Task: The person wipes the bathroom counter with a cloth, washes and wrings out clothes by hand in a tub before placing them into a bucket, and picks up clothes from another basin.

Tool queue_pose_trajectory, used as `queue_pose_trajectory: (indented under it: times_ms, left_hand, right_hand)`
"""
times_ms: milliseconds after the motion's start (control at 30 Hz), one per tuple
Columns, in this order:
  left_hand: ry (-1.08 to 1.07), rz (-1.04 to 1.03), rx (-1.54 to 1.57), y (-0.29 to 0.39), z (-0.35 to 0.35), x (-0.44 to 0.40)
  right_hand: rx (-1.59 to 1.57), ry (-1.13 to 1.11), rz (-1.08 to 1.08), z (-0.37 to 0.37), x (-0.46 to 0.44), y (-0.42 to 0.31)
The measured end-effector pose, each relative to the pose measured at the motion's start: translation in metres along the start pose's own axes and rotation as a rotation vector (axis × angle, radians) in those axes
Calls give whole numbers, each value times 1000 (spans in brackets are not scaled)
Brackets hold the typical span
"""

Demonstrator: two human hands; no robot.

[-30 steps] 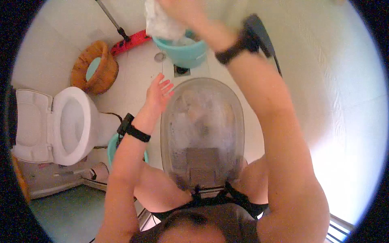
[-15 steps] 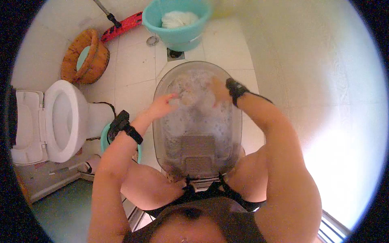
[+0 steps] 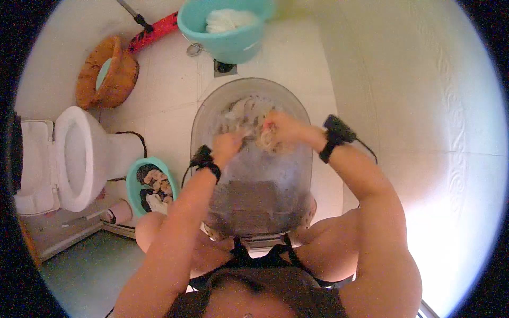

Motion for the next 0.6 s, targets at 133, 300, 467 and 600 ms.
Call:
queue_pose_trajectory:
  times_ms: [133, 300, 467, 600]
  left_hand:
    - [-186, 242, 863, -85, -68, -4]
    - [-29, 197, 720, -64, -4, -4]
    - [-206, 72, 561, -41, 49, 14]
    - [-546, -103, 613, -35, 33, 8]
  right_hand:
    - [-184, -133, 78, 62, 29, -44]
    - [-25, -434, 222, 36, 20, -47]
    - [30, -664, 40, -34, -2, -3]
    - [224, 156, 315, -3, -62, -45]
Point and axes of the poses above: each hand's wrist, its own x-axis away from the middle knuckle, its own z-axis out of the back of the hand, y = z × x, the point moved 6 cm from there along -x, towards the middle knuckle, and after that the axes turned 5 degrees about -y, right-handed, at the moved point
